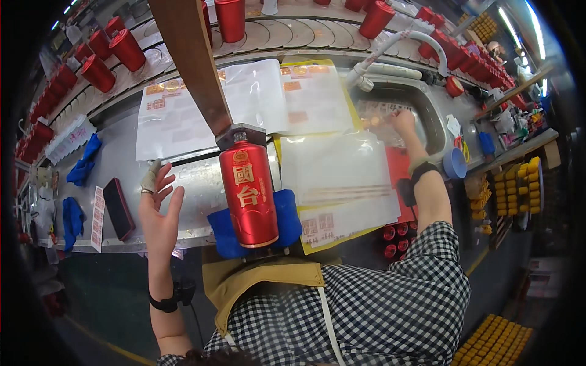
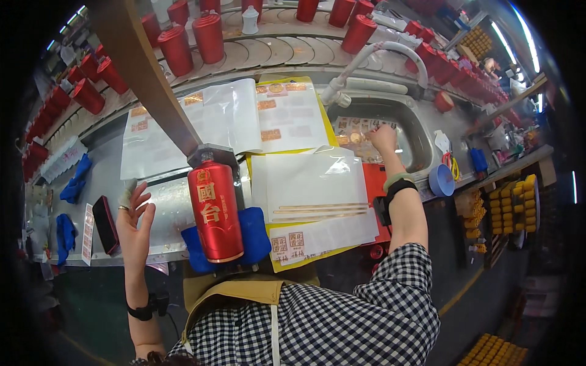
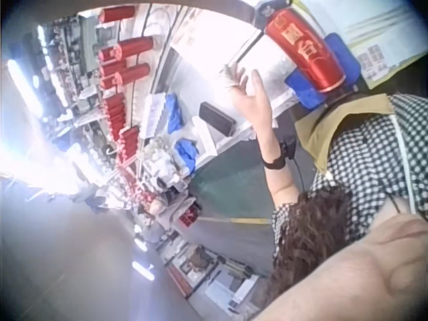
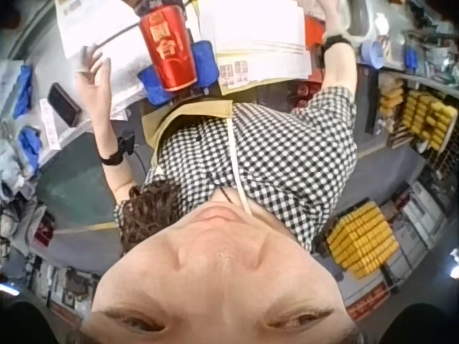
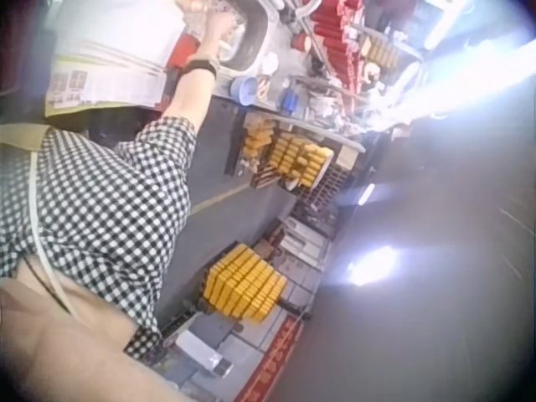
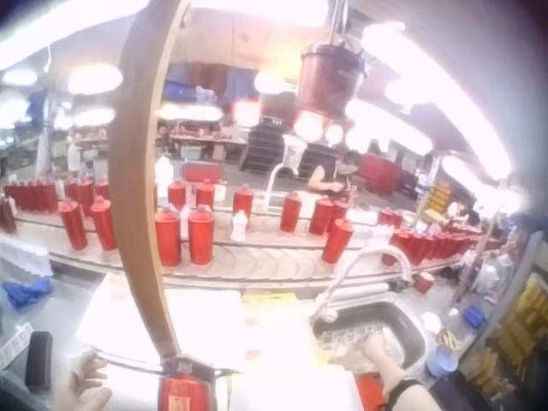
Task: Applying decorative and informational gold labels to red industrial containers or bottles on an assembly line.
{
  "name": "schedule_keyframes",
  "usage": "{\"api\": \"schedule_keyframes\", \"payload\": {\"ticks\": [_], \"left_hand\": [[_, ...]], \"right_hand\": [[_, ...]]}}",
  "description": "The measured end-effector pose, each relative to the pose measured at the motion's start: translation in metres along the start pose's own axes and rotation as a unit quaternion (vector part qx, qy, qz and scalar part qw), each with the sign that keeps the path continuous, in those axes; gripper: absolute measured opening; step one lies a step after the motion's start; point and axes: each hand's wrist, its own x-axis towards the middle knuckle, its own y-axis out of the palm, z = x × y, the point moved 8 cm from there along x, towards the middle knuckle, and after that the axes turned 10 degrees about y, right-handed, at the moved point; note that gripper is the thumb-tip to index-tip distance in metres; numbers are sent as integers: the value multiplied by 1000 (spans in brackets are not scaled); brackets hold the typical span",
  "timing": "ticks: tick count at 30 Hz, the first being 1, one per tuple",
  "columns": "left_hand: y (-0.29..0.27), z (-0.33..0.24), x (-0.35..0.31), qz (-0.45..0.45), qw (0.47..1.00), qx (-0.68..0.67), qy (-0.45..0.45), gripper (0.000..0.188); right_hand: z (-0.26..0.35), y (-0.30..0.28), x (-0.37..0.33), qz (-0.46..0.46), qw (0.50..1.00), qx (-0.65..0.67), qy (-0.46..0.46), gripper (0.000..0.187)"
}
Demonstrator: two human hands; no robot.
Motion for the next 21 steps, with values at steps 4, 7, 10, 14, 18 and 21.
{"api": "schedule_keyframes", "payload": {"ticks": [4, 7, 10, 14, 18, 21], "left_hand": [[13, -44, 14, 14, 997, -46, 68, 57], [41, -87, 24, 71, 987, -86, 115, 57], [72, -124, 37, 129, 971, -94, 180, 58], [109, -157, 63, 148, 954, -84, 247, 59], [133, -173, 79, 126, 949, -36, 288, 48], [135, -163, 85, 71, 952, -29, 295, 29]], "right_hand": [[63, -75, -68, -66, 968, 136, -202, 17], [125, -134, -160, -89, 923, 181, -329, 10], [171, -168, -229, -79, 900, 192, -383, 14], [209, -194, -306, -65, 864, 184, -464, 22], [235, -200, -360, -71, 814, 198, -541, 28], [246, -194, -379, -43, 774, 269, -572, 29]]}}
